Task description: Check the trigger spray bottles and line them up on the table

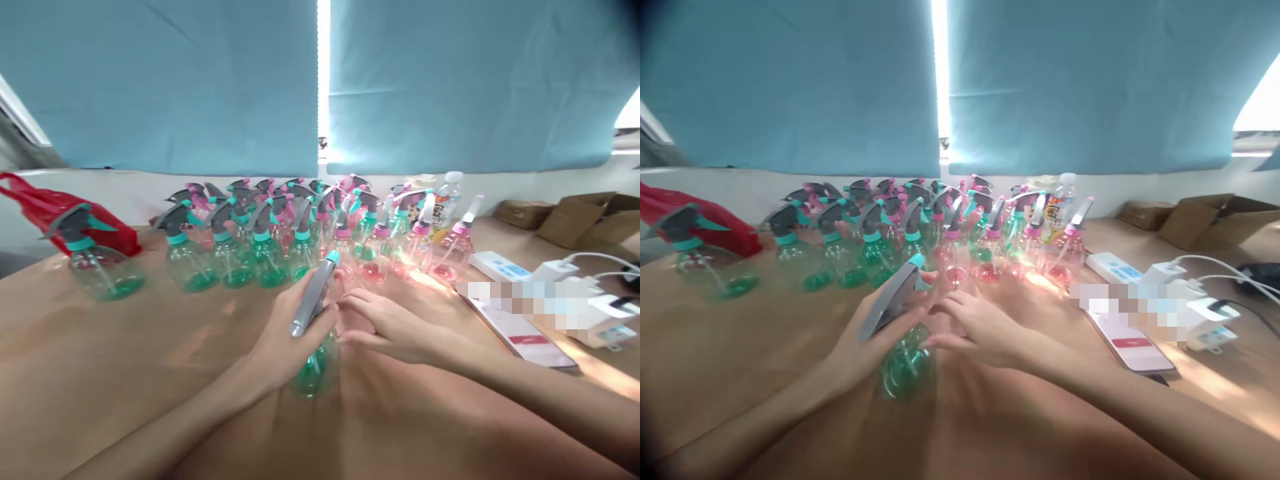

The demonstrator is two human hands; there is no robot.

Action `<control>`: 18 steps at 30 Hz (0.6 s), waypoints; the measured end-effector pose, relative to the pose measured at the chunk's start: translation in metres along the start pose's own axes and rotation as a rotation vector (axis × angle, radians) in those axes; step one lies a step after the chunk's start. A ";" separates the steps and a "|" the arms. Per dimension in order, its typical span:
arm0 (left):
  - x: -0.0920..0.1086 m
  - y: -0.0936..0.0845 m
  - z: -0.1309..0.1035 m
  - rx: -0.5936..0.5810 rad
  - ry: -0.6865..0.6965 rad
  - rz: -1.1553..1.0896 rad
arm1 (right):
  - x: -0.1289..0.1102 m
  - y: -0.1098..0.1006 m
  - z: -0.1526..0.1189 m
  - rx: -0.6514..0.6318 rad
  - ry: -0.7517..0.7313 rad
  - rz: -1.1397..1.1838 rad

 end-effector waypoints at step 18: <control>-0.018 0.005 0.055 -0.057 -0.050 -0.086 | 0.075 0.037 0.010 0.062 0.006 -0.149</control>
Point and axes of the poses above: each hand's wrist, its own z-axis towards the middle knuckle, its own y-axis out of the palm, x = y × z, the point moved 4 cm from there along z, towards the middle knuckle, and after that the axes turned 2 degrees about -y, right-handed, at the moved point
